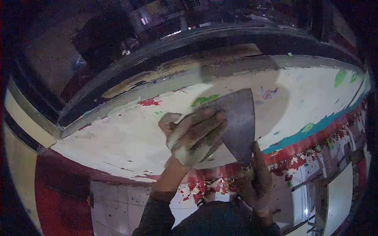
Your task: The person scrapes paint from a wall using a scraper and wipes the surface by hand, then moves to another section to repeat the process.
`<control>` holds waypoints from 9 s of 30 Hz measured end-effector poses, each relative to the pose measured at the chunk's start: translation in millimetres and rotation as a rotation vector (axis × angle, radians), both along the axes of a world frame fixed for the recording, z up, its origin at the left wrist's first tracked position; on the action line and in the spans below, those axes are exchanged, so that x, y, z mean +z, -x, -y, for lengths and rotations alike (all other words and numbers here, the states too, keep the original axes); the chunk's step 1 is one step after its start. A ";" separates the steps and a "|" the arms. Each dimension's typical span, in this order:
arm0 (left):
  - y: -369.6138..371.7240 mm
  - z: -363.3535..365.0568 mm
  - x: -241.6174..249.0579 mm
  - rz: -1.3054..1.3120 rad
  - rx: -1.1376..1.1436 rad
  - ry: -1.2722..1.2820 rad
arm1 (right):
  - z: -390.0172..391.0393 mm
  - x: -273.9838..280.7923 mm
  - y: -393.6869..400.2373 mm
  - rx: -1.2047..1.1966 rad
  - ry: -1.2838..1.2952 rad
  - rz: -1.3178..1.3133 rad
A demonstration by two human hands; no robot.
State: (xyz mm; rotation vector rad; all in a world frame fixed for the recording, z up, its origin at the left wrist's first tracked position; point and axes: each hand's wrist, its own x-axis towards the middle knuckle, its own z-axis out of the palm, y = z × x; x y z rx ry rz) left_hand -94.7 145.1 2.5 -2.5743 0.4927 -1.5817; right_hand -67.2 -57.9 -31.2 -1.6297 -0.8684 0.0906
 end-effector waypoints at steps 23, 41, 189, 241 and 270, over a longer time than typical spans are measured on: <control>6.7 8.8 4.0 0.166 0.208 0.106 | -16.5 -8.1 -0.4 0.178 -0.119 -0.099; 16.5 6.0 -0.2 0.108 0.254 0.075 | -22.4 -31.5 15.6 0.180 -0.121 -0.205; -8.5 15.3 5.8 -0.101 0.191 0.180 | -24.1 -21.9 1.1 0.117 -0.178 -0.370; -12.1 17.6 10.4 -0.034 0.256 0.064 | -18.8 -26.5 -1.0 0.104 -0.204 -0.272; 25.2 -8.4 -40.6 -0.201 0.289 0.136 | -28.8 -38.9 8.8 0.112 -0.038 -0.194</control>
